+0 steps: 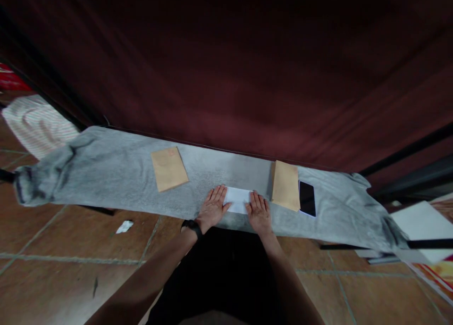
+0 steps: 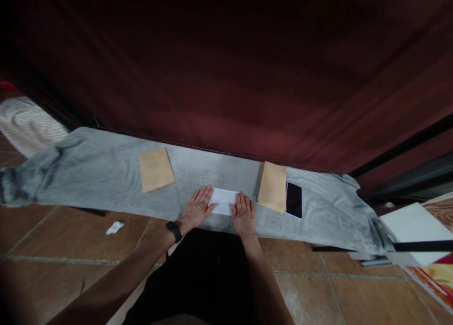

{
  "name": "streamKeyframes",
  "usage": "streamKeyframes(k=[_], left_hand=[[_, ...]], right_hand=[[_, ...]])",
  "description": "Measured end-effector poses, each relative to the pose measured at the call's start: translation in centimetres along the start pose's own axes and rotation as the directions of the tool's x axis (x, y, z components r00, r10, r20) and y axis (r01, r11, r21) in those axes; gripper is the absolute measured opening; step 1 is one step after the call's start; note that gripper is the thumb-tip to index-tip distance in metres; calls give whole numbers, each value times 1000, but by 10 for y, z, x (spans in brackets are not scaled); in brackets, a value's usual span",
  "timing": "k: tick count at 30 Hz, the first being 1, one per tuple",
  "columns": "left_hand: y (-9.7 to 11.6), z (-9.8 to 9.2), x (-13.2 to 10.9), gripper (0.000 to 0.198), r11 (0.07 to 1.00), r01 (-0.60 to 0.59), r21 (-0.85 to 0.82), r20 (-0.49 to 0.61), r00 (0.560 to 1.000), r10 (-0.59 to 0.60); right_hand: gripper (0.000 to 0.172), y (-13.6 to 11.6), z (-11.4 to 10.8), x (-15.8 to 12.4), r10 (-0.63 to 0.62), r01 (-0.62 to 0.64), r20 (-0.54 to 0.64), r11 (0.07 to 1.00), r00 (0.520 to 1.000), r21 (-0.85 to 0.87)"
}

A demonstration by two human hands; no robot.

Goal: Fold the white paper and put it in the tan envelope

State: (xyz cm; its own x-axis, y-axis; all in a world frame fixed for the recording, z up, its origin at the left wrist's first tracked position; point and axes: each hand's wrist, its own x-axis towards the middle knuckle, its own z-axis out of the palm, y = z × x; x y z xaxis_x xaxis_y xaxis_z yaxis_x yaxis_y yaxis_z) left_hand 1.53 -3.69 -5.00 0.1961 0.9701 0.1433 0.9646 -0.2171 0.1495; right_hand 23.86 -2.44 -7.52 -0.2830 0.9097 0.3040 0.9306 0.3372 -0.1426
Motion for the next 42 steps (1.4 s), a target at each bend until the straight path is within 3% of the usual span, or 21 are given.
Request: streamKeyframes(k=[9,12,16,19,28,34,38,42], left_hand=[[-6,-3,-4,59,999,1,37,-10,1000,0],[-5,-3,-3,59,999,-3,53,-2,1000,3],[-6,-3,-3,58,998,-9,63,10,1000,8],[-6,-4,-3,59,998,-8,61,11,1000,7],[-3,-6,-5,59,999,-10,43,-18,1000,11],[0,-13,-5,59,999,-19,45,-79,997,22],[12,-15,-9,56,984,-176,41,-108,978,179],[30,-7,-19,57,920,-391,-23,-41,920,390]], right_hand=[[52,-1,-7,0,57,-56,-36,998,998,14],[53,-24,-10,1,53,-49,-64,997,997,62],[52,-63,-9,-4,-82,83,-15,986,997,143],[53,-73,-7,-13,-101,102,-11,984,995,145],[53,-26,-17,-35,-70,73,-51,994,996,75],[53,-18,-18,-40,-65,67,-35,995,997,72],[53,-19,-19,-40,-63,66,-34,995,997,74],[52,-19,-20,-40,-69,71,-37,995,997,73]])
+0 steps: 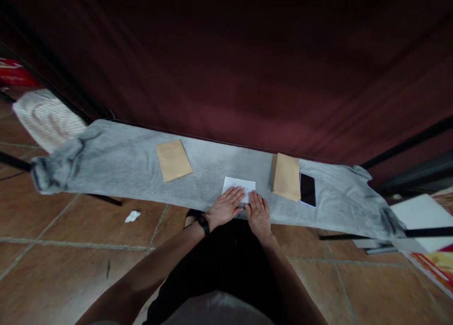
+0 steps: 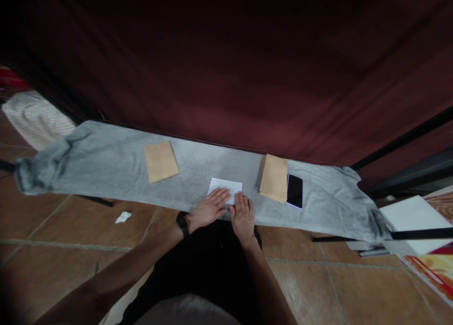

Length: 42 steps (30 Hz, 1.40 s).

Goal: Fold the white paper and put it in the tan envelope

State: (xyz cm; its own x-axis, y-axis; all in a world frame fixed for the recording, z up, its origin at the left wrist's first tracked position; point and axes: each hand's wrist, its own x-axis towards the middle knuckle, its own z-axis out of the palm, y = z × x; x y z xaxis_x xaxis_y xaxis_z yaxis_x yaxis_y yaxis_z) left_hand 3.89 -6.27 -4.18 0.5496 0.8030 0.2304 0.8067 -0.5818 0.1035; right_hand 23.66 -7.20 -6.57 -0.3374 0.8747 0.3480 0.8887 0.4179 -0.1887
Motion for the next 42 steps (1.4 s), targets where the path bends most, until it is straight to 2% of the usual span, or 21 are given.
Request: streamKeyframes(k=[3,7,11,16,19,26,30,35,36,38,40,42], left_hand=[[8,7,-4,63,999,-28,-45,21,999,29],[8,9,-5,65,997,-25,-75,32,999,27],[8,6,-4,70,996,-22,-85,52,998,26],[9,4,-3,64,995,-6,-100,66,998,12],[10,4,-4,62,993,2,-115,50,999,4],[4,-2,-10,63,995,48,-89,34,998,-45],[-24,-9,-24,59,981,192,-16,31,981,-191],[-83,-36,-55,55,903,406,138,-31,914,-405],[-95,-43,-62,53,876,453,165,-70,892,-447],[-117,-54,-77,53,785,585,202,-167,811,-561],[-134,-63,-90,51,719,663,211,-194,749,-634],[-148,-70,-98,43,711,667,221,-136,743,-655]], right_hand=[[51,0,0,-1,-2,2,1,1000,1000,4],[48,2,-1,3,17,-17,13,999,1000,33],[49,-2,-2,21,40,-44,50,996,998,82],[51,-9,3,47,-24,5,144,991,989,132],[51,-10,9,52,-22,4,173,995,985,105],[52,0,18,46,11,-12,124,1000,992,3],[53,4,23,43,26,-23,91,999,996,-30],[53,4,29,41,30,-28,40,999,999,-44],[53,4,30,41,30,-29,30,999,999,-40],[53,3,30,41,33,-33,13,999,999,-32],[53,2,30,42,44,-43,4,999,999,-29],[53,1,30,42,50,-50,6,998,999,-33]])
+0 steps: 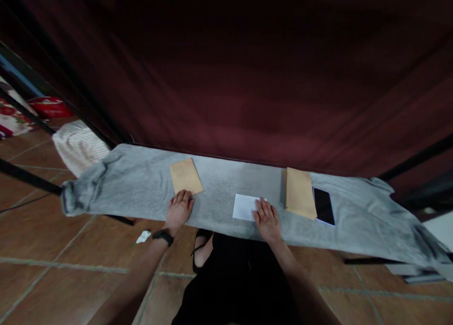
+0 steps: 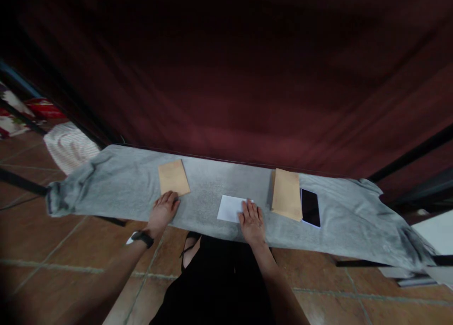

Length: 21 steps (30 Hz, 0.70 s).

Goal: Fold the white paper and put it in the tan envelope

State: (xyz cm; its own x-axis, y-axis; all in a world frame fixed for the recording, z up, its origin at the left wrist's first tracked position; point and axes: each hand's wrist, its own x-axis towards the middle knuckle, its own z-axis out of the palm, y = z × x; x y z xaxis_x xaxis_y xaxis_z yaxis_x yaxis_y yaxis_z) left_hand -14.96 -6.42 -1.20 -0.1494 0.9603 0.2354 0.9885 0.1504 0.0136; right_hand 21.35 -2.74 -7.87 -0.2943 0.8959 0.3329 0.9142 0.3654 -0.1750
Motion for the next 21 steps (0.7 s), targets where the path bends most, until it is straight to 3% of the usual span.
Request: streamKeyframes(k=[3,6,9,11,13,15,17,18,21], left_hand=[[-12,-7,8,38,997,-72,28,80,994,69],[-10,-20,15,42,990,-129,55,75,989,125],[11,-38,13,36,983,-165,77,46,986,162],[38,-49,4,31,979,-186,90,22,983,184],[74,-58,-11,31,971,-228,67,8,974,228],[110,-63,-28,30,970,-244,24,1,970,244],[140,-64,-44,29,962,-271,-30,3,963,271],[150,-64,-50,30,961,-272,-53,6,962,273],[163,-59,-63,28,943,-295,-155,9,954,300]], right_hand=[[52,1,-1,0,-4,4,10,1000,1000,-6],[51,2,-4,0,-6,5,5,1000,1000,18],[50,-7,-10,3,32,-26,-38,988,999,150],[51,-25,-14,8,97,-75,-45,933,994,352],[55,-52,-20,15,190,-182,55,757,980,627],[55,-80,-27,21,222,-344,272,422,936,839],[53,-101,-36,25,181,-363,320,328,930,872],[49,-107,-41,25,157,-389,364,185,918,903],[39,-106,-54,18,122,-456,465,-91,877,885]])
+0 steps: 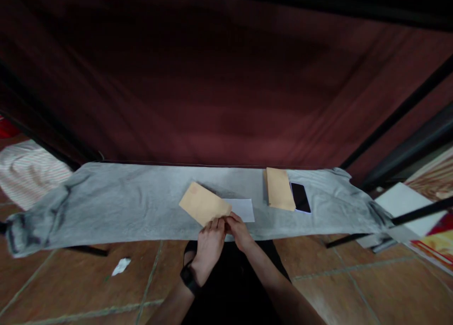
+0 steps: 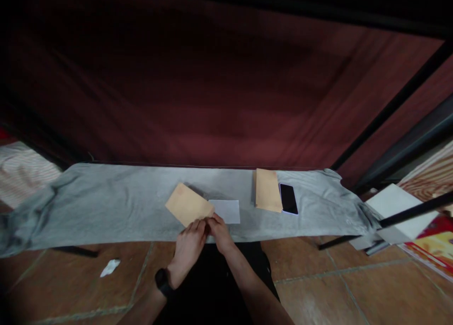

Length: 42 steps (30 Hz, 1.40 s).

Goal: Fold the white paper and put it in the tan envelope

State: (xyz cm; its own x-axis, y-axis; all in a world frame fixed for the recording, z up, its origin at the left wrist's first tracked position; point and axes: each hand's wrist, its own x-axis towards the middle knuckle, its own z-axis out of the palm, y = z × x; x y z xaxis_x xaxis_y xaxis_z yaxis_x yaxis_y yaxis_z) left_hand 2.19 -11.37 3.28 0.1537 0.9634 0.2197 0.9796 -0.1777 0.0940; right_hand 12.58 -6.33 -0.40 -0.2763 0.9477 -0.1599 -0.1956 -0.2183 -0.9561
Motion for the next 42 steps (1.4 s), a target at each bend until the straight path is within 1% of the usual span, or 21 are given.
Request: streamKeyframes(k=[2,3,4,5,7,8,10,13,16,20,23,27,33,38,42], left_hand=[[-4,3,-3,26,994,-80,-78,-19,997,79],[-8,5,-4,31,986,-134,-102,-39,991,130],[-14,6,-4,43,977,-183,-109,-64,982,176],[-20,7,-3,60,971,-219,-99,-86,974,210],[-34,8,1,91,967,-249,-54,-104,964,243],[-41,8,4,100,966,-256,-30,-98,963,252],[-54,8,12,107,960,-279,6,-70,958,279],[-69,4,25,110,937,-347,32,-29,937,348],[-77,-1,38,111,908,-418,40,-6,908,418],[-77,-6,52,112,863,-505,10,14,863,505],[-74,-6,57,109,838,-546,-11,13,838,546],[-69,-7,58,108,847,-532,-3,-26,847,532],[-68,-18,54,100,862,-506,33,-61,860,507],[-69,-19,47,96,875,-484,23,-53,873,484],[-72,-11,44,93,893,-451,12,-60,891,450]], right_hand=[[34,-2,-10,-7,34,-33,-6,998,999,59],[33,-2,-17,-9,32,-31,-17,998,999,61],[31,-1,-22,-10,20,-19,-34,999,999,49],[29,0,-28,-11,2,0,-54,1000,999,27],[27,1,-36,-12,-45,43,-80,999,996,-20],[27,1,-39,-12,-69,66,-84,997,994,-40],[26,-2,-44,-14,-114,108,-78,991,990,-73],[25,-12,-51,-18,-159,152,-51,981,986,-122],[25,-22,-57,-23,-205,203,-6,970,979,-132],[24,-32,-65,-25,-234,242,82,966,969,-95],[23,-37,-70,-26,-224,237,115,963,968,-124],[16,-39,-78,-24,-221,225,44,942,974,-248],[11,-32,-82,-16,-199,152,-70,895,977,-419],[11,-28,-76,-9,-262,125,-189,836,946,-535],[22,-28,-74,-10,-314,119,-249,807,916,-579]])
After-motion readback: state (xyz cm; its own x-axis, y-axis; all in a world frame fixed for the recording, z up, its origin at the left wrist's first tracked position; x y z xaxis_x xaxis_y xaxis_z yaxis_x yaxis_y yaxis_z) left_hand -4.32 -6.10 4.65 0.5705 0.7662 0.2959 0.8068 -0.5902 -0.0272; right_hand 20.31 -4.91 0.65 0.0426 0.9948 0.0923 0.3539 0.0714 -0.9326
